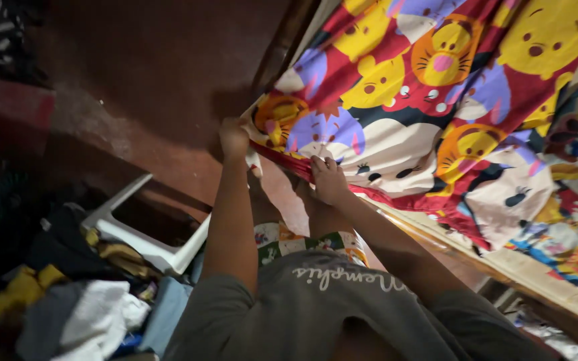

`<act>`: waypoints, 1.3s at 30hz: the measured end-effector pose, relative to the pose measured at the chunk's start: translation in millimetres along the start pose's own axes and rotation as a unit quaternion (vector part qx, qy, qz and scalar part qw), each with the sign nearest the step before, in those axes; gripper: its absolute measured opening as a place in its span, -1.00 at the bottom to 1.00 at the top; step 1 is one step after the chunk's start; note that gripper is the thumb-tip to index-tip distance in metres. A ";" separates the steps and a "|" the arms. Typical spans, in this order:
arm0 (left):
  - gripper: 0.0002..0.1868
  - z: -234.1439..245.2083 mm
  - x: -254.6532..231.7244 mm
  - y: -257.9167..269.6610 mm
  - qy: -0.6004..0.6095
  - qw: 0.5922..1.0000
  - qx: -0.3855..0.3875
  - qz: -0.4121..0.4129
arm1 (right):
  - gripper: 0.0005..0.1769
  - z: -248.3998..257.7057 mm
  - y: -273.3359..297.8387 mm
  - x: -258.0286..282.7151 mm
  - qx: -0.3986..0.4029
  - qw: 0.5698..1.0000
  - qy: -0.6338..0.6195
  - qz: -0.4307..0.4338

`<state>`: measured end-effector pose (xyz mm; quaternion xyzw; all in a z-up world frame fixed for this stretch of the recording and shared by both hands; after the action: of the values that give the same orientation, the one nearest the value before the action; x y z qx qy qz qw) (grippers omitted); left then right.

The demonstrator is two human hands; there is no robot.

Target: The person spreads a bedsheet over a mattress, tucks in the edges, and then places several pillows with different covers onto the bed.

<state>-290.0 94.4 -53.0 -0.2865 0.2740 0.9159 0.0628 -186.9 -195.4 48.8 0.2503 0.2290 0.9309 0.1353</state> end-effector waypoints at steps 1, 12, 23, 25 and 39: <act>-0.80 4.2 -1.3 -7.6 -0.032 0.997 -0.055 -0.051 | -0.11 -2.8 -7.2 2.2 -0.002 1.000 -0.008 -0.017; -0.52 -115.5 30.6 -101.2 0.091 0.905 0.322 0.262 | -0.34 -0.6 -53.3 82.7 -0.077 0.976 0.034 -0.203; -0.58 -192.6 60.7 -108.3 0.067 0.899 0.355 0.250 | -0.29 -68.5 -75.3 85.6 -0.223 0.921 -0.008 -0.318; -0.59 -195.7 63.3 -113.1 0.066 0.898 0.354 0.252 | -0.38 -85.3 -58.1 66.7 -0.151 0.905 -0.110 -0.383; -0.63 -209.0 94.7 -127.2 0.227 0.864 0.376 0.246 | -0.17 -189.1 18.7 -76.9 0.176 0.779 -0.270 -0.538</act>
<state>-231.4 85.2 -308.5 -0.3646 0.6655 0.6390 -0.1257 -224.9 -307.4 -118.6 0.3469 0.4402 0.5443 0.6242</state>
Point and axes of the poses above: each hand's wrist, its own y-axis away from the middle knuckle, its own z-axis out of the back of the hand, x = y × z, the point moved 3 cm from there along -y, towards the middle knuckle, and after that the axes turned 12 degrees about z, right-handed, at the moved point
